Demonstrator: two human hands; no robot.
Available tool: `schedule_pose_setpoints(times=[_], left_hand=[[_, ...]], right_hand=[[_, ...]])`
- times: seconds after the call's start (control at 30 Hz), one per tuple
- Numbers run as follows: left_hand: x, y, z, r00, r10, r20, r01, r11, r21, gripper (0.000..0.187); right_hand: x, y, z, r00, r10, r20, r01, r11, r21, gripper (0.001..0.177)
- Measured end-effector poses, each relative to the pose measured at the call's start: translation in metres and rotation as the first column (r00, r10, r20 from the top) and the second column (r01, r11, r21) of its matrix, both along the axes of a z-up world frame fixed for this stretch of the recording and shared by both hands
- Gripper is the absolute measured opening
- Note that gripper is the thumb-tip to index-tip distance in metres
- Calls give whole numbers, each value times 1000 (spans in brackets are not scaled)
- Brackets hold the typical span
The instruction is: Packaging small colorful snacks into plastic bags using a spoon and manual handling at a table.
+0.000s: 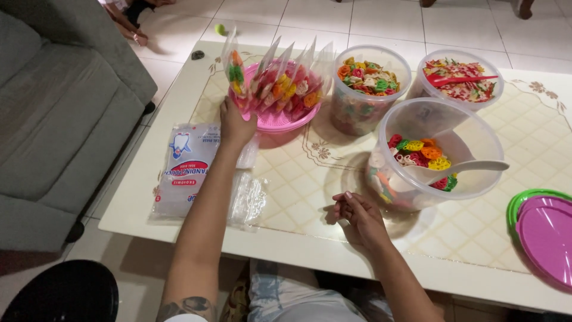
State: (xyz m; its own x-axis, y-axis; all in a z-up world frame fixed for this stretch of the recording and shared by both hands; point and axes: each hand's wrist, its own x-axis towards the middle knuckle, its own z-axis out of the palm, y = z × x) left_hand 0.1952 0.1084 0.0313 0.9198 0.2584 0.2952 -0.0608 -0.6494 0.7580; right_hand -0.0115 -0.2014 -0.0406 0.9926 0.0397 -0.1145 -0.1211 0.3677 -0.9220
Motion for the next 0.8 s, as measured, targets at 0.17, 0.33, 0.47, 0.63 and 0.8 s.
schedule_pose_setpoints(times=[0.17, 0.33, 0.47, 0.63, 0.8], left_hand=[[-70, 26, 7, 986, -75, 146, 64, 995, 76, 76], [-162, 60, 1, 963, -90, 255, 43, 982, 185, 52], [-215, 63, -30, 911, -102, 400, 8, 973, 230, 32], [-252, 25, -65, 875, -198, 441, 94, 964, 247, 42], [-259, 7, -76, 872, -171, 458, -1, 936, 352, 61]], right_hand=[[1, -2, -5, 1000, 11, 1, -11, 1000, -12, 37], [-2, -2, -5, 1000, 4, -4, -4, 998, -55, 36], [-3, -2, -5, 1000, -10, 6, 10, 993, -116, 32], [-9, 15, 19, 999, 8, 38, 8, 918, -397, 25], [-14, 45, 23, 976, 157, 151, -2, 699, -715, 30]])
